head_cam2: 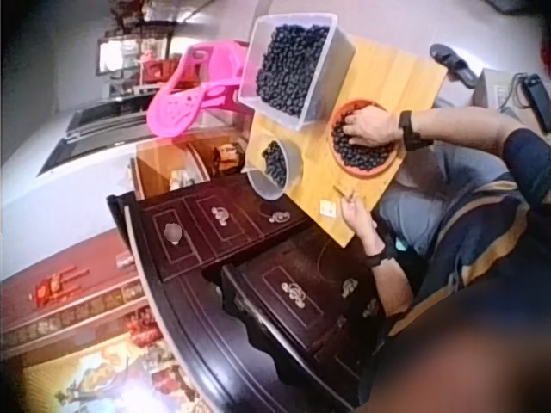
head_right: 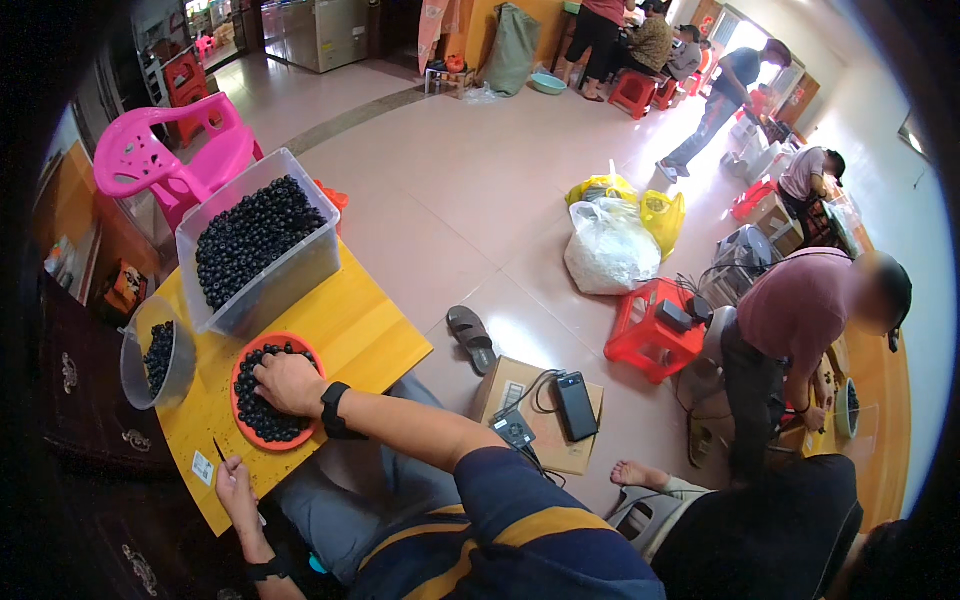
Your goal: The recorder uses a small knife to remove stems or blemishes from dark round fruit (likely grapes or olives) and sorts them into different containers.
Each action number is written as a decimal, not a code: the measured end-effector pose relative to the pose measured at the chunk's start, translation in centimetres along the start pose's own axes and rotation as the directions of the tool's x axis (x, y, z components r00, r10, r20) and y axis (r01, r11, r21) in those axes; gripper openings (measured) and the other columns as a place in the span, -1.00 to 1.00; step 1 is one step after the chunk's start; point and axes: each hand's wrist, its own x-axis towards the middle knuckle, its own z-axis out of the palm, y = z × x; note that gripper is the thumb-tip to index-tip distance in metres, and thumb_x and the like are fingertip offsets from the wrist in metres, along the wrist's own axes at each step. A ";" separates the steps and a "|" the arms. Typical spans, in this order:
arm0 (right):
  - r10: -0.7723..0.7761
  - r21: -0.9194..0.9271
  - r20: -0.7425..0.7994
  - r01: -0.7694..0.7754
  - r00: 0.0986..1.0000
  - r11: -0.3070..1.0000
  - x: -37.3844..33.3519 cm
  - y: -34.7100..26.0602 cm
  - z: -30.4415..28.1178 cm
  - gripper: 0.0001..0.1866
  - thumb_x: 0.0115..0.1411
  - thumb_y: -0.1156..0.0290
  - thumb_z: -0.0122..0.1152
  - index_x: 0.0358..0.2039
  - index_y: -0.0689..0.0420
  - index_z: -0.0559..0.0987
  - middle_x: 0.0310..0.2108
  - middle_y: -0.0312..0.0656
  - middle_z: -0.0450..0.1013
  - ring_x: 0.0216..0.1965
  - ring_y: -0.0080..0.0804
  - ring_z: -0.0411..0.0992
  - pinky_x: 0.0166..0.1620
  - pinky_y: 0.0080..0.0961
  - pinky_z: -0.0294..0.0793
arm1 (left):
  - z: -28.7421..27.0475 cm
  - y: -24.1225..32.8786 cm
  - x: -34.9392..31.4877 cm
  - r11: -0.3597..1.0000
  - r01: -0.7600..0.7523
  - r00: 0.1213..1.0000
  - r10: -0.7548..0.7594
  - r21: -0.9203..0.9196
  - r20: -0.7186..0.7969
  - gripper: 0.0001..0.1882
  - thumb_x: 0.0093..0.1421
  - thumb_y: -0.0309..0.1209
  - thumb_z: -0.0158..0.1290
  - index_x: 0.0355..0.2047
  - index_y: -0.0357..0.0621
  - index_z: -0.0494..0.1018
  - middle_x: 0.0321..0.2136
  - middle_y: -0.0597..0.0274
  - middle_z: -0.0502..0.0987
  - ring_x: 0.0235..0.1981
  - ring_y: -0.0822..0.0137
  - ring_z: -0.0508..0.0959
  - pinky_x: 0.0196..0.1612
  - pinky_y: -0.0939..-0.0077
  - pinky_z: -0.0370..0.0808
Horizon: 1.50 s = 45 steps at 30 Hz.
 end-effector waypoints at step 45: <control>-0.172 -0.029 0.043 0.173 0.984 0.985 0.9 0.0 -1.0 -0.71 0.20 0.17 0.14 -0.28 0.15 0.52 -0.28 -0.06 0.48 -0.27 -0.10 0.52 -0.28 -0.20 0.53 | -0.4 0.5 -0.4 1.000 0.027 1.000 -0.027 -0.010 0.011 -0.86 0.25 -0.44 -0.01 -0.21 -0.21 0.40 -0.54 0.42 0.34 -0.73 0.66 0.19 -0.71 0.74 0.07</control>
